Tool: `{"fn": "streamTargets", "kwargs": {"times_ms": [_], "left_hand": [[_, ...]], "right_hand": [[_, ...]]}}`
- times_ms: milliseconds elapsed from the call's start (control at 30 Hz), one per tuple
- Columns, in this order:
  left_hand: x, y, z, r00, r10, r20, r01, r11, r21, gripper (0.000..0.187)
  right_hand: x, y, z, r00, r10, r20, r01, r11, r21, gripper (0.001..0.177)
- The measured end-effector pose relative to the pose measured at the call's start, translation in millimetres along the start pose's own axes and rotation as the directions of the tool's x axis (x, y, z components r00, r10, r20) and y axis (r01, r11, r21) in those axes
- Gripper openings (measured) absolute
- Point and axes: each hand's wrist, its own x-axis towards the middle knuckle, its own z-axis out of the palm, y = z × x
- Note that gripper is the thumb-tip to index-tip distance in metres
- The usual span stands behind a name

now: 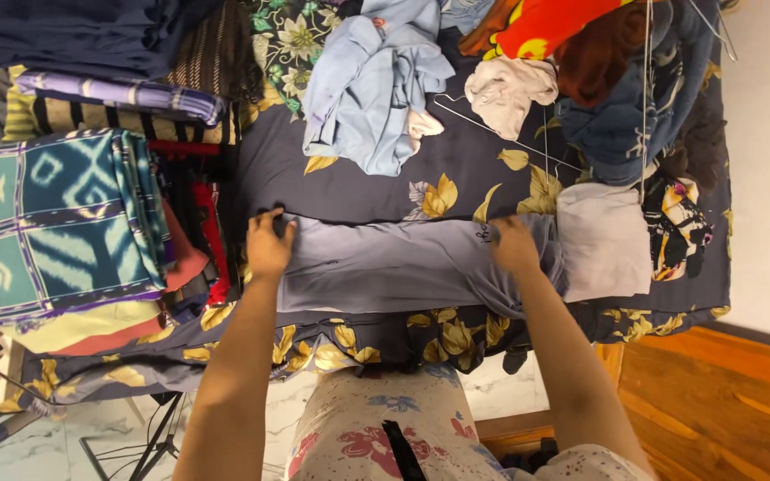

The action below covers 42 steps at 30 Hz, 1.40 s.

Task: Folding various items of laundry including a sarong, trousers, and a shirt on a bedspread.

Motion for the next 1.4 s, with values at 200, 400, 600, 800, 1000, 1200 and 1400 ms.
{"fn": "streamTargets", "kwargs": {"times_ms": [200,400,600,800,1000,1200,1400], "left_hand": [[9.9,23.8,-29.3,0.912,-0.353,0.209,0.355,0.935,0.031,0.039],[7.6,-13.1,-7.3,0.917,-0.280,0.284,0.282,0.959,0.037,0.039],[-5.8,-39.0,-8.4,0.933,-0.329,0.149,0.360,0.878,-0.316,0.033],[-1.3,6.2,-25.6,0.955,-0.278,0.101,0.287,0.953,-0.093,0.034],[13.6,29.5,-11.9,0.933,-0.344,0.107,0.346,0.938,-0.002,0.037],[20.7,10.8,-6.1,0.944,-0.319,0.079,0.325,0.943,-0.072,0.033],[16.4,-3.9,-0.7,0.974,-0.216,0.070,0.224,0.963,-0.149,0.036]], "right_hand": [[-15.4,-1.3,-0.4,0.982,0.187,-0.003,-0.183,0.967,0.178,0.038],[-21.6,-9.8,11.0,0.977,0.213,-0.009,-0.211,0.973,0.091,0.053],[-35.6,-8.4,26.7,0.978,0.206,0.006,-0.205,0.977,-0.065,0.080],[-26.0,-5.5,42.6,0.948,0.307,0.084,-0.298,0.948,-0.109,0.087],[-27.7,-6.5,45.5,0.947,0.311,0.087,-0.301,0.947,-0.112,0.085],[-28.2,-5.5,46.7,0.953,0.293,0.081,-0.284,0.953,-0.109,0.088],[-29.9,-5.9,51.9,0.963,0.266,0.038,-0.260,0.959,-0.114,0.087]]}}
